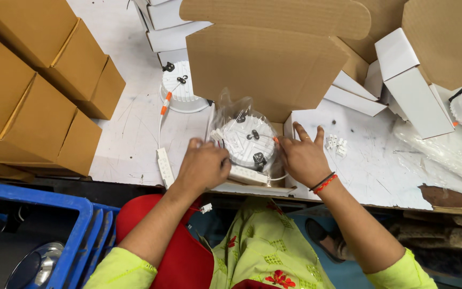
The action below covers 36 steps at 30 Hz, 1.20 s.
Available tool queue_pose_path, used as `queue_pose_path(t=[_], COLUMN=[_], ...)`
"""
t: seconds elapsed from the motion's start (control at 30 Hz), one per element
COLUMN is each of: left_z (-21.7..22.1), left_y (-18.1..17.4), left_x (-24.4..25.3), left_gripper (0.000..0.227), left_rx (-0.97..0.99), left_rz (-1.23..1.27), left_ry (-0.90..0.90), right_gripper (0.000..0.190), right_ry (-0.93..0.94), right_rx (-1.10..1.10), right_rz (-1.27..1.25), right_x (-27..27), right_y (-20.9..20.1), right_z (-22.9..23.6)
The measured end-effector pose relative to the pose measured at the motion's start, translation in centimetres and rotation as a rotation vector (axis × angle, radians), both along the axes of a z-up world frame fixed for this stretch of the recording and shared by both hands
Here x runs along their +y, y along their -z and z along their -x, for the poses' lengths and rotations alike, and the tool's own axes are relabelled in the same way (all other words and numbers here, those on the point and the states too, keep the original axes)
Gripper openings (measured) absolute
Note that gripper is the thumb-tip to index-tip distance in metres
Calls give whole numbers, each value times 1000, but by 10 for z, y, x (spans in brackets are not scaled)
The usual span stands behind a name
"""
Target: The person packs a white circular device with attached wires and small white plastic clips into a white cardboard box, then closes and stacks the box. The person repeats this process with additional devices and boxes.
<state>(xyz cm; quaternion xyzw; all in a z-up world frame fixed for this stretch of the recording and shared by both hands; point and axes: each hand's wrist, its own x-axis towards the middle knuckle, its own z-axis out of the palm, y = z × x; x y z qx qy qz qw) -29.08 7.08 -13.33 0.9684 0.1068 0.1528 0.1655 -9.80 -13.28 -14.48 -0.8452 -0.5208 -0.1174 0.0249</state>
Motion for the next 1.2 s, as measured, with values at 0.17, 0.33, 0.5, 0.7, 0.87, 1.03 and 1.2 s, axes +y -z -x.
queue_pose_path(t=[0.17, 0.33, 0.5, 0.7, 0.87, 1.03, 1.2], left_z=[-3, -6, -2, 0, -31, -72, -82], left_y=[1, 6, 6, 14, -3, -38, -65], left_x=[2, -1, -4, -1, 56, 146, 178], left_gripper=[32, 31, 29, 14, 65, 116, 107], left_rx=[-457, -153, -131, -304, -646, -647, -462], left_rz=[52, -93, -238, 23, 254, 851, 1040], left_ry=[-55, -37, -41, -16, -311, -271, -113], right_gripper=[34, 49, 53, 40, 27, 14, 37], right_ry=[-10, -115, -506, -280, -340, -298, -27], right_rx=[-31, -11, 271, 218, 247, 357, 610], right_rz=[9, -174, -214, 200, -188, -872, -1355], right_x=[9, 34, 108, 157, 157, 79, 1], right_y=[-16, -36, -27, -1, 9, -13, -50], right_z=[7, -4, -3, 13, 7, -27, -113])
